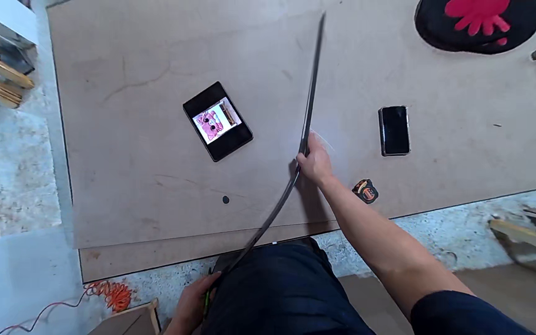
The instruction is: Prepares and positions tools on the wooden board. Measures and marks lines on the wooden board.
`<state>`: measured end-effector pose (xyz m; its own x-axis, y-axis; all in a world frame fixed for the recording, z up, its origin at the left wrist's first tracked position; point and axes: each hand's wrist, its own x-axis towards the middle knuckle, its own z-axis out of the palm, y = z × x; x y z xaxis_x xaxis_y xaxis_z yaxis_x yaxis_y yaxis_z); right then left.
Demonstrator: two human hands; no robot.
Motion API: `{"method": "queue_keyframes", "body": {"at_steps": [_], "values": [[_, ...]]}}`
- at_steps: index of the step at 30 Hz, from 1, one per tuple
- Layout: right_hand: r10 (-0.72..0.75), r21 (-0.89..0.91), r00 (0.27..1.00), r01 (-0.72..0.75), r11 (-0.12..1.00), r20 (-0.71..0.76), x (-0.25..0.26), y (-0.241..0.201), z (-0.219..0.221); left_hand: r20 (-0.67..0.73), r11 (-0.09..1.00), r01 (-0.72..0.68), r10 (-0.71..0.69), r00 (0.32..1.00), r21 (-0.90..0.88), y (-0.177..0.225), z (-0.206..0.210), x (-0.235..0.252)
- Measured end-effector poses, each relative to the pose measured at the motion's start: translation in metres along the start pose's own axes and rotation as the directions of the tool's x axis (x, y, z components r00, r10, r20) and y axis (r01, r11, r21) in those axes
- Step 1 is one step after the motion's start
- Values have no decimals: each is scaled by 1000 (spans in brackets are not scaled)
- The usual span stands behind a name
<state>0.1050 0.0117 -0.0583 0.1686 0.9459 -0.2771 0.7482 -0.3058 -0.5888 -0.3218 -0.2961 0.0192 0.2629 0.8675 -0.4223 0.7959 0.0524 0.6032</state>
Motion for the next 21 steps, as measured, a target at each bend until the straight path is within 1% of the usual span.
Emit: {"method": "queue_keyframes", "body": {"at_steps": [2,4,8,9,11,13,15,16,18,21], "values": [[-48,-102,999,49,994,17,-9,15,13,104,1000,31,-30,994,-1,-23,-15,12],[-38,-145,999,39,989,12,-19,20,21,137,999,29,-34,990,39,-42,-38,32],[25,-137,999,-30,990,-37,-31,14,36,60,975,-96,85,995,203,-77,-77,77],[40,-128,998,-47,991,-54,-31,11,39,61,958,-134,123,991,253,-85,-82,92],[65,-120,995,-74,990,-77,-29,9,44,126,920,-210,177,976,330,-91,-88,123],[88,-113,993,-97,989,-81,-27,8,46,262,881,-315,230,937,354,-87,-87,148],[97,-101,992,-105,989,-78,-29,9,46,442,852,-409,246,863,326,-75,-80,166],[90,-91,993,-97,991,-82,-29,10,46,501,837,-460,273,821,298,-70,-74,174],[60,-69,994,-66,995,-87,-28,13,46,544,809,-537,346,765,240,-61,-62,184],[30,-43,993,-35,998,-110,-29,15,52,495,760,-620,468,732,197,-49,-44,192]]}}
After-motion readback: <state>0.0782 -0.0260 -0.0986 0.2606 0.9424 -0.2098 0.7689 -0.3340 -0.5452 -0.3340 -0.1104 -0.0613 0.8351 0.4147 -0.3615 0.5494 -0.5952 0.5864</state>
